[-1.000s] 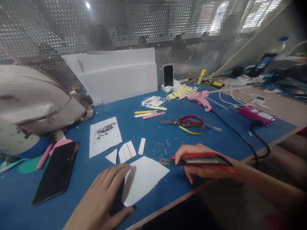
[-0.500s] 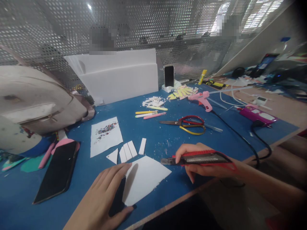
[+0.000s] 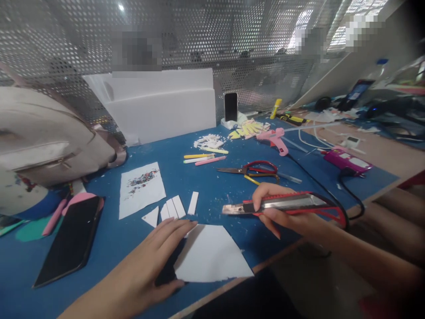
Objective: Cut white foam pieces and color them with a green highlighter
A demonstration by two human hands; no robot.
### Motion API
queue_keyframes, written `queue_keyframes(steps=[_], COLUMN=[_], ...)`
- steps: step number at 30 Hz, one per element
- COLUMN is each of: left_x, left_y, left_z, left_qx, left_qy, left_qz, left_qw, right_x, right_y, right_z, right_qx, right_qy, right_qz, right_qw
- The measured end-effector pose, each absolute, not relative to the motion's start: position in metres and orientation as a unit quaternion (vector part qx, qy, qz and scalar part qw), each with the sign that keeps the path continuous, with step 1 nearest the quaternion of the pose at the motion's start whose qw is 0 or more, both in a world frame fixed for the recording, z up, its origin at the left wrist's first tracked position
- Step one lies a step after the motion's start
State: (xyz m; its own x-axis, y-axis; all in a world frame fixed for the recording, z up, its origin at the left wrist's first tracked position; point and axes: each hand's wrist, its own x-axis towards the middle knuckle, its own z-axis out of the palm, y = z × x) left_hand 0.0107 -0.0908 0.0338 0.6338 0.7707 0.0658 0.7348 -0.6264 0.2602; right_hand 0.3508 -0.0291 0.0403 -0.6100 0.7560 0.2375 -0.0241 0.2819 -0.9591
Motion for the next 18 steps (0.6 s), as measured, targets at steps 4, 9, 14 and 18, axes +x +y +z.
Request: queue_keyframes(steps=[4,9,14,18], left_x=[0.015,0.020,0.028,0.041], left_y=[-0.074,-0.067,-0.064,-0.075], left_z=[0.035,0.033,0.038,0.041], left_qx=[0.902,0.911,0.926,0.955], left_qy=[0.401,0.383,0.354,0.288], left_qz=[0.065,0.045,0.048,0.063], left_qw=[0.150,0.148,0.118,0.045], right_x=[0.354,0.361,0.360,0.353], right_y=[-0.030,-0.030,-0.027,-0.033], right_z=[0.041,0.039,0.036,0.042], right_qx=[-0.282,-0.283,-0.297,-0.306], right_qy=[-0.718,-0.744,-0.753,-0.752], right_qz=[0.532,0.510,0.494,0.489], right_qw=[0.349,0.327,0.317,0.318])
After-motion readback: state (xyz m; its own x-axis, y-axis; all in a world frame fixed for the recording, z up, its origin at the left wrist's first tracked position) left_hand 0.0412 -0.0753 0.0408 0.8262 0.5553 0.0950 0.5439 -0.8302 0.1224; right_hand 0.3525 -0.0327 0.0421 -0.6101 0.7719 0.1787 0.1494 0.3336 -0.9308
